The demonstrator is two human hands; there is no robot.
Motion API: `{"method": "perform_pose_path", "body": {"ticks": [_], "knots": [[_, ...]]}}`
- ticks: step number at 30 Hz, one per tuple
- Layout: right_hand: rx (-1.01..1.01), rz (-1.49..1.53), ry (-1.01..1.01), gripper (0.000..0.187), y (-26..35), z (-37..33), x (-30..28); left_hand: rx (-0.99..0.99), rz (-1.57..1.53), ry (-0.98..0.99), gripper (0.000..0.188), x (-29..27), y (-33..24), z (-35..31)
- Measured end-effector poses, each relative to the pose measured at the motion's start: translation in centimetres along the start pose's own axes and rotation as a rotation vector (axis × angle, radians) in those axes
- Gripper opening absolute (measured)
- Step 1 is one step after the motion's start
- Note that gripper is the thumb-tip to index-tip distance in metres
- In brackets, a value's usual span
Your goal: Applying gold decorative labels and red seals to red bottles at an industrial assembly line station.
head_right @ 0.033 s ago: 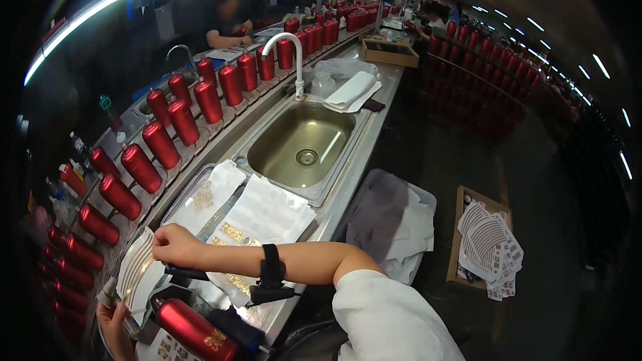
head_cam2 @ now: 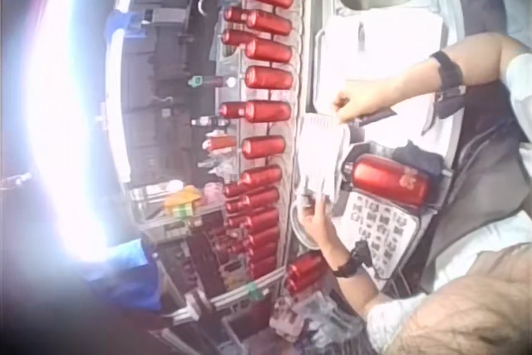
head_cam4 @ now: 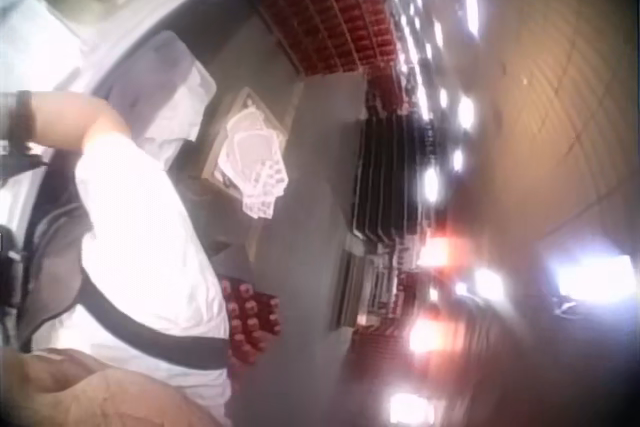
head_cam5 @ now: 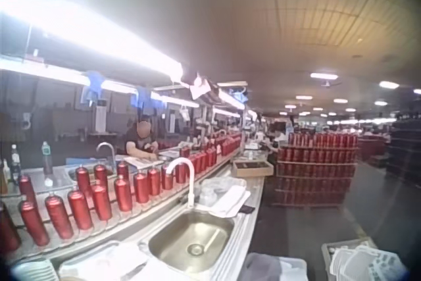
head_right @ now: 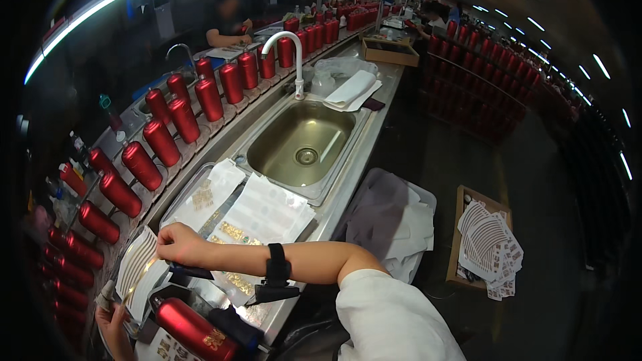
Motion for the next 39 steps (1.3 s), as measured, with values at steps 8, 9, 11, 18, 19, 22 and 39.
{"method": "perform_pose_path", "body": {"ticks": [8,9,11,18,19,22,39], "knots": [[0.173,-0.918,0.351,0.024,1.8,-7.5,-5.4,-0.024,0.214,0.110,0.028,7.8,-7.2,-5.9],[0.034,-0.907,0.224,0.039,2.0,-7.8,-5.4,-0.018,0.205,0.150,0.027,9.4,-7.7,-6.3],[-0.064,-0.721,0.279,0.041,3.6,-7.5,-2.3,0.051,0.272,0.239,0.025,12.3,-7.6,-5.8],[0.124,-0.126,0.593,0.022,4.6,-7.8,3.4,0.135,0.457,0.166,0.015,15.0,-9.4,-7.8],[0.136,0.092,0.560,0.018,5.0,-8.0,3.5,0.159,0.358,0.150,0.014,15.3,-10.0,-8.5],[0.189,0.106,0.510,0.020,5.6,-8.8,3.4,0.188,0.356,0.093,0.014,15.5,-10.8,-10.5],[0.011,-0.187,0.584,0.021,5.0,-15.4,4.6,-0.164,0.112,-0.324,0.013,11.5,0.8,-19.3]]}}
Point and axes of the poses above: each hand's wrist, its own z-axis towards the middle knuckle, its own x-axis out of the palm, y = z × x, the point moved 6 cm from there along z, towards the middle knuckle, and after that the axes turned 13 degrees about -x, right-handed, at the moved point
